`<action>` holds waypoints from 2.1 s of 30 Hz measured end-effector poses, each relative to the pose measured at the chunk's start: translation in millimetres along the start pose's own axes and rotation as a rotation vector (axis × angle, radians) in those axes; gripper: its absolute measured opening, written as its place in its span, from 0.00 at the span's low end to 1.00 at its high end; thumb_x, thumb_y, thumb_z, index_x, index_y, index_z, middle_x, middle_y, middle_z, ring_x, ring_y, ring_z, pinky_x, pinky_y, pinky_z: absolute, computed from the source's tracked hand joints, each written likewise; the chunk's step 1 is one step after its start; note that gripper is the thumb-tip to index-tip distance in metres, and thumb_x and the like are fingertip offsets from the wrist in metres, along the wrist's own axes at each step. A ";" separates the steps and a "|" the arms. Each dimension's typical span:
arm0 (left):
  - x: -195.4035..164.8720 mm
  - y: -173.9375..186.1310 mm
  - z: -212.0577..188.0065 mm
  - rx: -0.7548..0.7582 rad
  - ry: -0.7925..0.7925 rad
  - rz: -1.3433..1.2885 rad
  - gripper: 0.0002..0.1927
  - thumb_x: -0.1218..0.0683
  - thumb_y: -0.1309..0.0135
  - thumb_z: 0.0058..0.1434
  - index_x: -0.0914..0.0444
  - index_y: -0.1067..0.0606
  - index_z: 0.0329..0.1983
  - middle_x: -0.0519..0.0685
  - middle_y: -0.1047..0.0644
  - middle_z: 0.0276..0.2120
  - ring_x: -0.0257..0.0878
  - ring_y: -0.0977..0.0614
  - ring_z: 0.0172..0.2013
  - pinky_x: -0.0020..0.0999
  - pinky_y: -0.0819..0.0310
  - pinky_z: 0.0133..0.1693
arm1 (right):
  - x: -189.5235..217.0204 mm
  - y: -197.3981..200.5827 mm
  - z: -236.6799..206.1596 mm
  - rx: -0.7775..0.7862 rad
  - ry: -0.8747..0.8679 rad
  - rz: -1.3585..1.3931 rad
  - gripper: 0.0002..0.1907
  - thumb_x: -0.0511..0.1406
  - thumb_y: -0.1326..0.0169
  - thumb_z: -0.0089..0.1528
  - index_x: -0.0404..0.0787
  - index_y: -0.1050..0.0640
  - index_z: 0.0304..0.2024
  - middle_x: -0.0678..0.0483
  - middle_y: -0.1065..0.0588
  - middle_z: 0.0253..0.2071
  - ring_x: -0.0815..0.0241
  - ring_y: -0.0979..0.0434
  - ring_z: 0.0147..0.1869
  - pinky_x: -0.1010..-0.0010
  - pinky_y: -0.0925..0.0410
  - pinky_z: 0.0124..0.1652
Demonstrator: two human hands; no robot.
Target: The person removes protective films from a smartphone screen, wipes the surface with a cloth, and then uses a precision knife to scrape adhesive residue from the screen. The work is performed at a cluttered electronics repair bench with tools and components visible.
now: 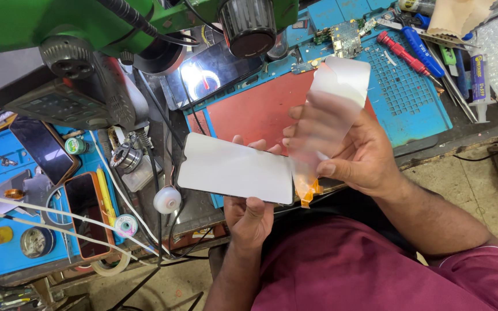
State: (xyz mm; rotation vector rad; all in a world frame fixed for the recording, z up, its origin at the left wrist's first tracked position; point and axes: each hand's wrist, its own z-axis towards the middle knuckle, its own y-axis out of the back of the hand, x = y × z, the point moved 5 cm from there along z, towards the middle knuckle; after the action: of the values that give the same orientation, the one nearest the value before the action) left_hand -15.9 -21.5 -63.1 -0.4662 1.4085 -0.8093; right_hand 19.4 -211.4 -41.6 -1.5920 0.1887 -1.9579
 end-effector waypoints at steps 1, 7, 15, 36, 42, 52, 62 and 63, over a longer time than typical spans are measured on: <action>-0.4 -0.7 0.5 -0.002 0.000 0.005 0.54 0.47 0.35 0.66 0.65 0.58 0.81 0.58 0.38 0.71 0.55 0.35 0.72 0.54 0.40 0.72 | -1.1 0.7 0.0 -0.005 0.000 0.026 0.45 0.31 0.34 0.63 0.38 0.44 0.77 0.39 0.35 0.73 0.43 0.28 0.73 0.43 0.32 0.72; -4.1 -0.9 2.0 -0.010 -0.015 0.049 0.55 0.47 0.35 0.65 0.66 0.58 0.81 0.58 0.38 0.71 0.55 0.34 0.72 0.54 0.38 0.71 | -2.3 3.6 -7.1 -0.076 0.038 0.104 0.46 0.32 0.33 0.63 0.37 0.44 0.77 0.39 0.35 0.73 0.41 0.29 0.74 0.41 0.34 0.73; -11.0 2.1 -15.0 0.027 -0.169 0.467 0.54 0.42 0.36 0.68 0.64 0.57 0.82 0.55 0.37 0.73 0.51 0.34 0.72 0.50 0.40 0.74 | 8.7 -9.1 -16.2 -0.060 0.122 0.053 0.45 0.30 0.39 0.66 0.41 0.47 0.80 0.39 0.38 0.72 0.40 0.35 0.77 0.43 0.37 0.74; -14.1 -12.2 -23.3 0.252 -0.340 0.842 0.51 0.46 0.35 0.66 0.47 0.52 0.84 0.52 0.36 0.68 0.51 0.31 0.72 0.47 0.32 0.69 | -2.7 22.4 -25.2 -0.341 -0.236 -0.271 0.12 0.29 0.45 0.67 0.29 0.21 0.51 0.44 0.18 0.39 0.59 0.15 0.39 0.71 0.21 0.39; -22.7 -12.8 -22.1 0.318 -0.314 0.946 0.51 0.43 0.39 0.65 0.48 0.54 0.85 0.51 0.35 0.67 0.51 0.29 0.71 0.47 0.28 0.71 | -0.8 28.4 -25.2 -0.367 -0.233 -0.244 0.11 0.28 0.45 0.67 0.27 0.21 0.51 0.43 0.18 0.38 0.57 0.15 0.38 0.70 0.21 0.37; -15.1 -4.3 -26.4 0.257 -0.220 0.797 0.51 0.42 0.38 0.64 0.50 0.51 0.84 0.51 0.35 0.69 0.52 0.30 0.71 0.51 0.33 0.71 | 4.9 35.5 -25.0 -0.419 -0.172 -0.271 0.11 0.27 0.44 0.67 0.25 0.22 0.51 0.41 0.19 0.40 0.56 0.15 0.38 0.71 0.22 0.38; -13.3 1.1 -35.4 0.288 -0.107 0.340 0.48 0.53 0.32 0.65 0.49 0.45 0.83 0.50 0.34 0.71 0.51 0.35 0.73 0.53 0.39 0.71 | 14.6 45.6 -21.1 -0.441 -0.148 -0.212 0.11 0.28 0.43 0.68 0.27 0.21 0.51 0.41 0.19 0.40 0.55 0.16 0.37 0.70 0.23 0.36; -13.1 0.4 -35.7 0.285 -0.106 0.329 0.48 0.53 0.31 0.64 0.49 0.45 0.83 0.50 0.34 0.71 0.52 0.35 0.74 0.53 0.39 0.71 | 15.5 45.9 -20.5 -0.437 -0.147 -0.218 0.11 0.28 0.43 0.68 0.27 0.21 0.51 0.41 0.19 0.40 0.55 0.16 0.37 0.71 0.23 0.35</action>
State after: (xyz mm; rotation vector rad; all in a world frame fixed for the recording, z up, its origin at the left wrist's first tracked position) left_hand -50.2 -5.5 -59.4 -0.0535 1.2069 -0.6901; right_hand 15.2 -262.0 -55.5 -2.1055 0.4221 -2.0485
